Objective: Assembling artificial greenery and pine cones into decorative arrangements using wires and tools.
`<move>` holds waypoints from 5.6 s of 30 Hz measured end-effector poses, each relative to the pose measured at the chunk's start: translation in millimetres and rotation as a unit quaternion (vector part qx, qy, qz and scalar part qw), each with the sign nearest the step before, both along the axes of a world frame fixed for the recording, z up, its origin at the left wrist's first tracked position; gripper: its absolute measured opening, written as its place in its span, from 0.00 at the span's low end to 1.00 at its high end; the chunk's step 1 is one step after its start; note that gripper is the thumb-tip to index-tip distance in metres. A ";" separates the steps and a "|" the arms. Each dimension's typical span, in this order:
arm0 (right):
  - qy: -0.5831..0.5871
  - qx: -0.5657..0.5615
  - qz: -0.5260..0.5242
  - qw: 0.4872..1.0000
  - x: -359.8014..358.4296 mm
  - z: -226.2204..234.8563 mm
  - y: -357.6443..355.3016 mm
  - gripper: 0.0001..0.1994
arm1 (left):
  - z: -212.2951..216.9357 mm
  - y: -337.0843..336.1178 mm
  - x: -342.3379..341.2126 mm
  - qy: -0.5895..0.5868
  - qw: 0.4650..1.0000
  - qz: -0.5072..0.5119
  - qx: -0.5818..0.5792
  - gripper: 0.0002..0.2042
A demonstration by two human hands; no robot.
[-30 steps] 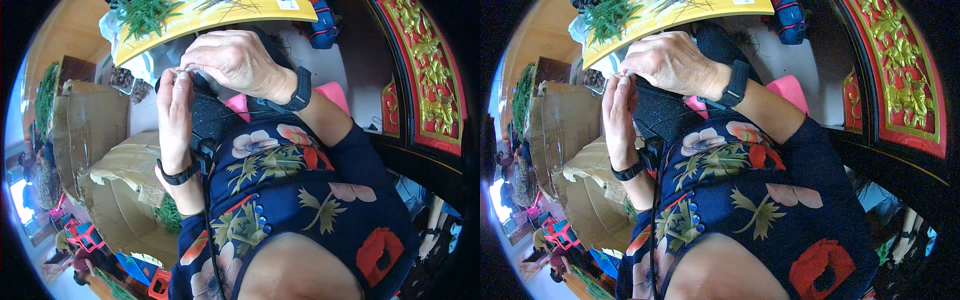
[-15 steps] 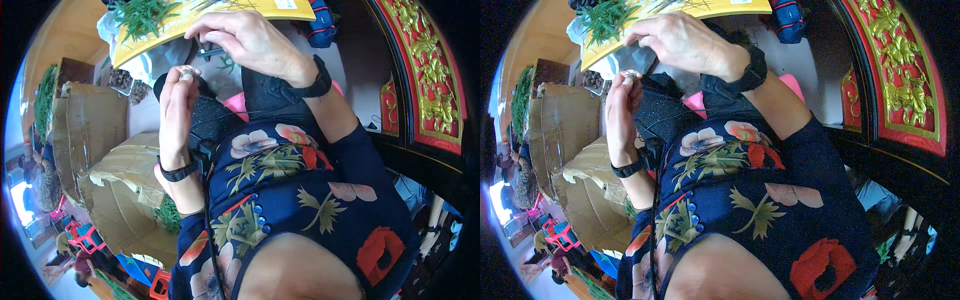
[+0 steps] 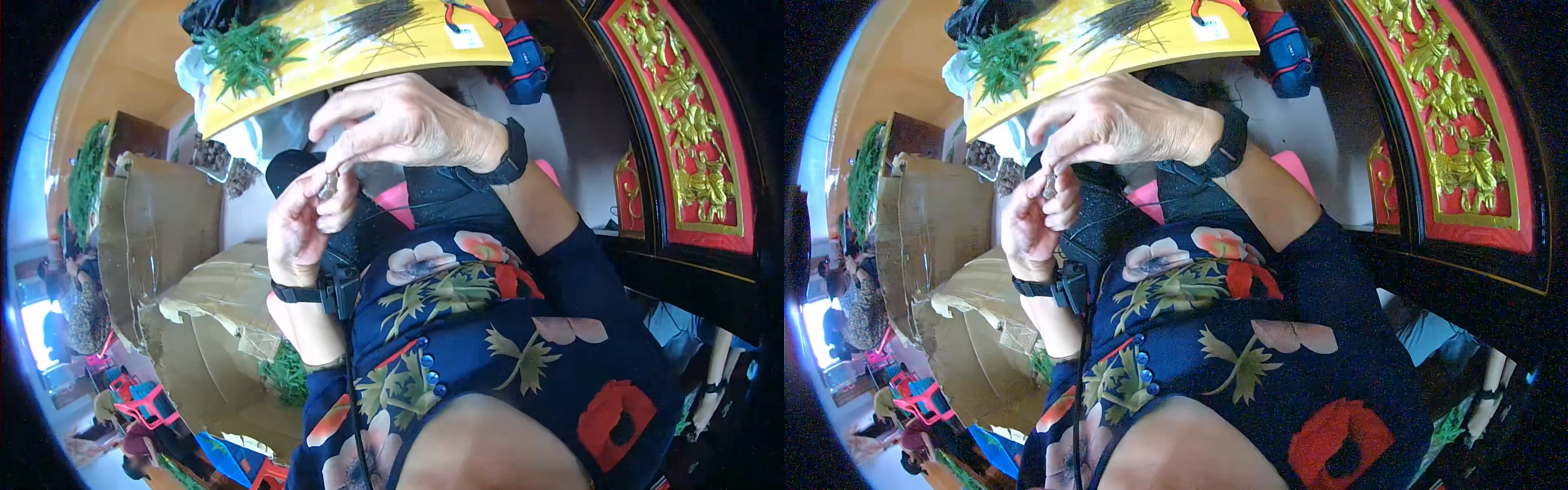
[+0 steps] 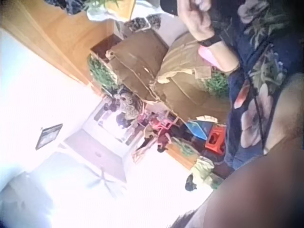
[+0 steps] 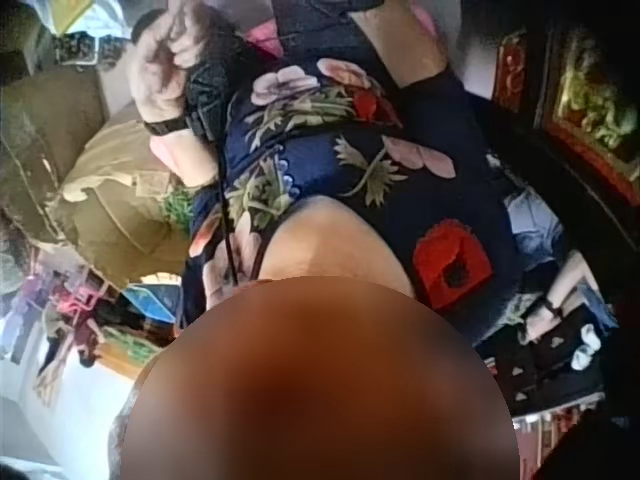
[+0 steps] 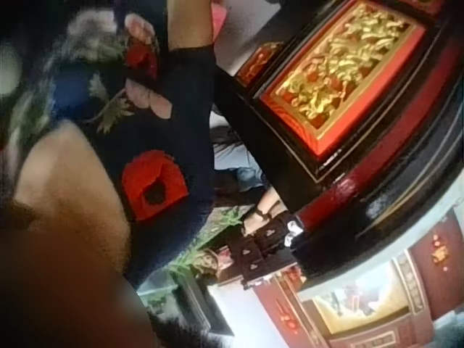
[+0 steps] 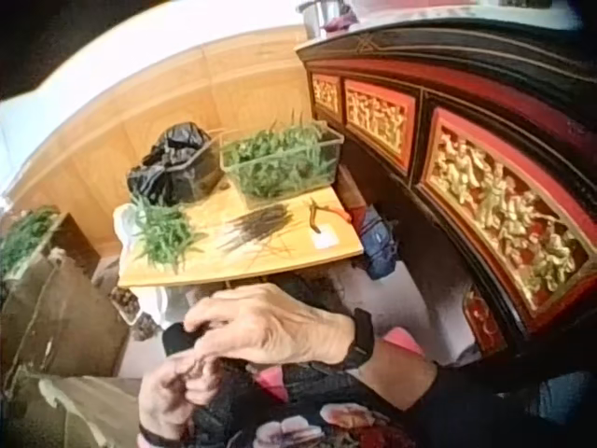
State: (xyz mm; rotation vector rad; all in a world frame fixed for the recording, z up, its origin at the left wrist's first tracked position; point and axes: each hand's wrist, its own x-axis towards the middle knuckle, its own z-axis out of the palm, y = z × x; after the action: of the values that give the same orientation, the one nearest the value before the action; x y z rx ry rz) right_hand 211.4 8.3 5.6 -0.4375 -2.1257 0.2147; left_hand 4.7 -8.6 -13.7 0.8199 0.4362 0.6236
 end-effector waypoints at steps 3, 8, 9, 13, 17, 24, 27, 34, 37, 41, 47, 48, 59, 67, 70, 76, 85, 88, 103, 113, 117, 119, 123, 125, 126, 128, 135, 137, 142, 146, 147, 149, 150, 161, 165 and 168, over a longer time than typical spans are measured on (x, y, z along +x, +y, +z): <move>0.023 -0.021 -0.010 0.999 -5.9 -5.0 1.4 0.05 | -0.8 3.6 1.2 -0.021 0.999 -0.004 -0.039 0.15; -0.001 -0.057 -0.120 0.991 -7.5 -2.3 -6.6 0.04 | 8.5 -5.4 14.9 0.115 0.985 0.111 0.067 0.13; -0.001 -0.059 -0.119 0.991 -9.1 -4.2 -7.2 0.04 | 4.9 -5.9 20.7 0.188 0.953 0.163 0.175 0.12; 0.019 -0.180 -0.210 0.961 -21.0 -14.5 -8.0 0.04 | 0.2 -5.0 25.4 0.314 0.841 0.262 0.354 0.10; 0.199 -0.391 -0.084 0.894 -27.1 -30.9 0.1 0.03 | -1.1 2.0 16.2 0.278 0.879 0.267 0.280 0.10; 0.156 -0.282 -0.136 0.937 -31.0 -27.6 -1.3 0.03 | -1.4 2.3 12.1 0.245 0.922 0.223 0.202 0.10; 0.162 -0.236 -0.139 0.948 -29.8 -32.1 0.5 0.03 | -7.1 1.8 17.8 0.221 0.932 0.207 0.198 0.10; 0.070 -0.287 -0.199 0.934 -24.4 -32.5 0.1 0.04 | -0.4 3.9 19.3 0.449 0.774 0.167 0.414 0.11; 0.075 -0.319 -0.205 0.922 -22.2 -38.5 1.4 0.05 | 3.6 9.7 20.0 0.485 0.719 0.168 0.469 0.12; 0.147 -0.406 -0.172 0.885 -17.0 -52.6 6.8 0.06 | 5.2 42.8 10.6 0.446 0.740 0.215 0.454 0.14; 0.156 -0.454 -0.168 0.861 -15.8 -69.8 5.2 0.05 | 16.5 173.6 -14.1 0.534 0.537 0.313 0.573 0.15; 0.155 -0.458 -0.169 0.859 -17.2 -71.3 4.6 0.05 | 12.3 196.2 -17.7 0.544 0.459 0.331 0.620 0.15; 0.206 -0.435 -0.198 0.854 -10.5 -68.8 0.8 0.05 | 8.0 277.8 -26.8 0.561 0.583 0.318 0.494 0.10; 0.199 -0.441 -0.184 0.856 -11.8 -73.7 1.3 0.04 | 33.1 215.3 -24.9 0.312 0.831 0.391 0.245 0.06; 0.195 -0.461 -0.176 0.847 -10.2 -73.2 2.5 0.05 | 33.0 189.1 -23.2 0.260 0.858 0.392 0.205 0.06; 0.217 -0.496 -0.131 0.830 -15.7 -82.7 5.2 0.05 | 31.3 129.0 -20.8 0.218 0.865 0.416 0.175 0.06; 0.198 -0.441 -0.159 0.861 -29.9 -34.7 -23.3 0.05 | 18.5 67.5 -7.4 0.180 0.874 0.391 0.225 0.07; 0.146 -0.288 -0.233 0.917 -27.2 -1.6 -25.5 0.04 | 25.0 60.4 4.9 0.183 0.877 0.360 0.260 0.06; 0.066 -0.257 -0.324 0.908 -11.0 16.1 -10.3 0.06 | 29.1 32.5 44.9 0.163 0.817 0.397 0.385 0.03; 0.049 -0.333 -0.312 0.888 -0.6 19.3 -5.1 0.07 | 17.3 28.1 56.2 0.136 0.812 0.392 0.410 0.04; 0.029 -0.330 -0.333 0.883 -3.0 19.2 -5.0 0.07 | 15.4 20.1 51.7 0.113 0.858 0.352 0.358 0.05; 0.032 -0.322 -0.325 0.888 -5.4 18.8 -9.4 0.07 | 20.1 18.2 51.7 0.090 0.889 0.335 0.298 0.04; 0.008 -0.296 -0.355 0.887 -15.8 19.7 -11.5 0.07 | 10.0 25.1 39.2 0.101 0.914 0.320 0.228 0.04; -0.005 -0.286 -0.371 0.884 -21.1 19.0 -12.3 0.07 | 7.6 25.2 37.7 0.112 0.919 0.317 0.207 0.04; 0.001 -0.281 -0.373 0.884 -24.3 18.0 -13.0 0.07 | 9.5 21.9 41.2 0.119 0.912 0.331 0.210 0.05; 0.015 -0.273 -0.376 0.885 -30.8 15.4 -14.8 0.08 | 11.4 16.8 45.6 0.134 0.898 0.357 0.217 0.05; 0.109 -0.273 -0.302 0.907 -39.5 2.7 -24.0 0.07 | 2.5 23.9 39.6 0.079 0.919 0.380 0.063 0.08; 0.140 -0.287 -0.272 0.908 -42.3 -1.6 -24.3 0.06 | 1.9 25.1 37.5 0.065 0.921 0.384 0.016 0.08; 0.172 -0.249 -0.272 0.914 -48.7 -2.4 -24.7 0.05 | 5.5 24.9 31.7 0.069 0.918 0.384 0.072 0.08; 0.161 -0.162 -0.308 0.924 -48.5 -3.0 -19.7 0.05 | 8.4 21.4 33.3 0.088 0.911 0.378 0.141 0.08; 0.170 -0.115 -0.317 0.926 -47.6 -4.8 -15.9 0.05 | 8.4 20.3 35.2 0.098 0.902 0.383 0.172 0.08; 0.178 -0.067 -0.328 0.926 -45.8 -4.4 -15.2 0.05 | 9.5 18.2 38.1 0.107 0.893 0.387 0.204 0.07; 0.179 -0.072 -0.328 0.925 -46.6 -3.6 -16.3 0.06 | 9.7 16.6 37.4 0.108 0.889 0.397 0.202 0.07; 0.182 -0.052 -0.265 0.946 -45.6 -0.7 -11.3 0.06 | 15.5 17.8 29.6 0.111 0.898 0.367 0.217 0.08; 0.178 -0.176 -0.248 0.936 -42.7 3.4 -15.5 0.04 | 16.4 16.3 31.1 0.119 0.889 0.340 0.281 0.08; 0.241 -0.287 -0.231 0.898 -41.3 3.8 -15.5 0.03 | 10.0 17.0 31.8 0.103 0.896 0.312 0.298 0.07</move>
State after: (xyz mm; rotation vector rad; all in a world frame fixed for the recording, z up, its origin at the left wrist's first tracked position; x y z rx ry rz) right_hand 170.2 -7.2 9.4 -1.0961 -1.3922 0.6097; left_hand 36.6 8.4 -3.8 1.3539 0.7294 1.3166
